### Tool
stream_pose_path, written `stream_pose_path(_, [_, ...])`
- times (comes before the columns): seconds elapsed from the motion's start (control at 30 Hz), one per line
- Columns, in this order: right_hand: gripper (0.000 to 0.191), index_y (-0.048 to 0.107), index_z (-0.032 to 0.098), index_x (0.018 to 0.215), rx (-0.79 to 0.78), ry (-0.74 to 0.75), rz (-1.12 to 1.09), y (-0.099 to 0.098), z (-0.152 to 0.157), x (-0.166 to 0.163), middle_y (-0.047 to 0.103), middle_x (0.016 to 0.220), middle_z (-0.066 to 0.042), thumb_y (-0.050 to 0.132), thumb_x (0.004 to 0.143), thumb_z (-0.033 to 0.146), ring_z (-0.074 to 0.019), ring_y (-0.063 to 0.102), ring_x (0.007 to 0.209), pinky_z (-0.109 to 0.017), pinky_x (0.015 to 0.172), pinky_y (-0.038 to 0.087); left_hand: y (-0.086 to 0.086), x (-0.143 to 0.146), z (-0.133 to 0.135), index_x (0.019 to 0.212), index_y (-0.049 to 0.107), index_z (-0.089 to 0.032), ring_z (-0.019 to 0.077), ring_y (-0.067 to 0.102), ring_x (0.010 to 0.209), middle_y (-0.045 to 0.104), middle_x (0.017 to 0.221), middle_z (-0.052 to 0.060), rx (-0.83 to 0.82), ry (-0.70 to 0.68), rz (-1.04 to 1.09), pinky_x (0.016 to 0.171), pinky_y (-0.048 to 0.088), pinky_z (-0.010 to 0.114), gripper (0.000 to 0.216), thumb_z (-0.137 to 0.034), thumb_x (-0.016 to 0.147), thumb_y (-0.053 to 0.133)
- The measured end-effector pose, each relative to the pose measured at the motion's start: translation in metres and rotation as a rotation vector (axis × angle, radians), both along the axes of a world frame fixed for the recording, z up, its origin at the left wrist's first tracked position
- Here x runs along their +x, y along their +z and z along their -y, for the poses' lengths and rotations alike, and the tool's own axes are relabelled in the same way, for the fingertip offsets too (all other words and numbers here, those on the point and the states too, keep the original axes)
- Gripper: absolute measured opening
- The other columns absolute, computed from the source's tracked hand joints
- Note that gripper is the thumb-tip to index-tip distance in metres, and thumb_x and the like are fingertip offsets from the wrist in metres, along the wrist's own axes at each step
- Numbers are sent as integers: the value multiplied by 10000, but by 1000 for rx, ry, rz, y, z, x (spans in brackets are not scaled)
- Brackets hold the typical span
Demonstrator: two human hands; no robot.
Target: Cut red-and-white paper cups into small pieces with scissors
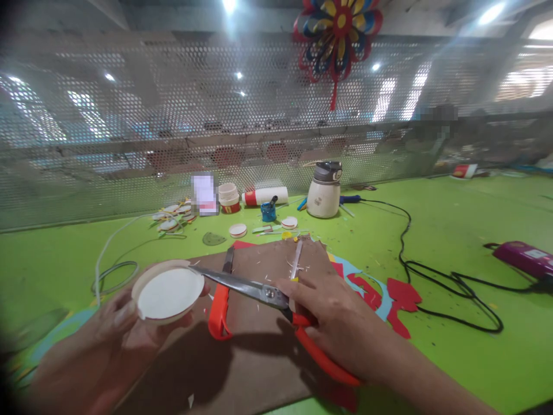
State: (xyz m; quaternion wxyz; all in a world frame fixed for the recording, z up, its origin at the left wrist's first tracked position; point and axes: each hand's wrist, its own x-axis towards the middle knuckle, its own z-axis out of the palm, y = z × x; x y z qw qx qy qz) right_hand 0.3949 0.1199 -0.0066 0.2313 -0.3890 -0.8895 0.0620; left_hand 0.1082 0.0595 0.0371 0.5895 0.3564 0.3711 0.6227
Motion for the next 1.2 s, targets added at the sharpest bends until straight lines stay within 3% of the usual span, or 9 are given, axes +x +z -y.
stream_pose_path(0.27, [164,754,273,1033,-268,63,-97,12,0,-8,762,899,19,650,920,216,-182,673,788,-286,730,507,3,2,2,1044,811,-215,218,715,898,789,998,61,-18,3,38,746,601,234,380,-331,694,903])
stream_pose_path(0.4, [333,779,254,1095,-340,26,-172,8,-6,-4,771,848,21,614,826,148,-192,684,748,-268,666,507,3,2,0,1019,810,-209,202,724,836,793,968,56,-4,25,81,769,616,251,314,-284,722,877])
stream_pose_path(0.5, [478,750,221,1252,-314,-111,-173,7,-13,0,793,923,-14,598,800,188,-224,716,791,-290,684,536,2,0,-1,994,814,-195,202,735,791,804,955,65,-16,56,102,777,637,282,272,-267,738,868])
stream_pose_path(0.6, [508,674,227,1377,-237,-237,86,10,-17,-2,777,1163,-82,541,888,201,-287,724,1014,-375,828,548,2,-1,-2,995,819,-188,239,755,850,812,1021,87,-12,56,120,735,656,298,289,-269,724,876])
stream_pose_path(0.67, [494,667,223,1372,-220,-272,243,12,-18,-5,766,1173,-127,506,908,171,-344,713,1051,-440,827,535,2,-2,-2,990,821,-192,257,762,890,810,1061,92,-18,58,113,728,663,308,275,-270,731,872])
stream_pose_path(0.77, [443,671,201,1329,-232,-272,315,11,-21,-9,763,1131,-168,516,914,188,-391,719,1018,-455,762,521,2,-2,-2,1014,822,-194,262,766,895,808,1074,96,-16,43,88,747,668,320,302,-289,733,879])
stream_pose_path(1.03, [405,665,225,1294,-258,-179,386,11,-26,-6,755,1160,-135,587,898,212,-324,734,987,-379,747,524,2,7,-4,947,834,-183,194,732,848,793,980,54,23,87,73,744,655,279,242,-285,736,895])
stream_pose_path(1.2, [330,740,240,1181,-191,-147,367,17,-24,-3,761,1087,-149,646,866,205,-359,734,938,-431,736,546,-2,5,-7,1000,823,-185,170,723,794,785,966,54,35,29,52,714,632,261,256,-267,764,876])
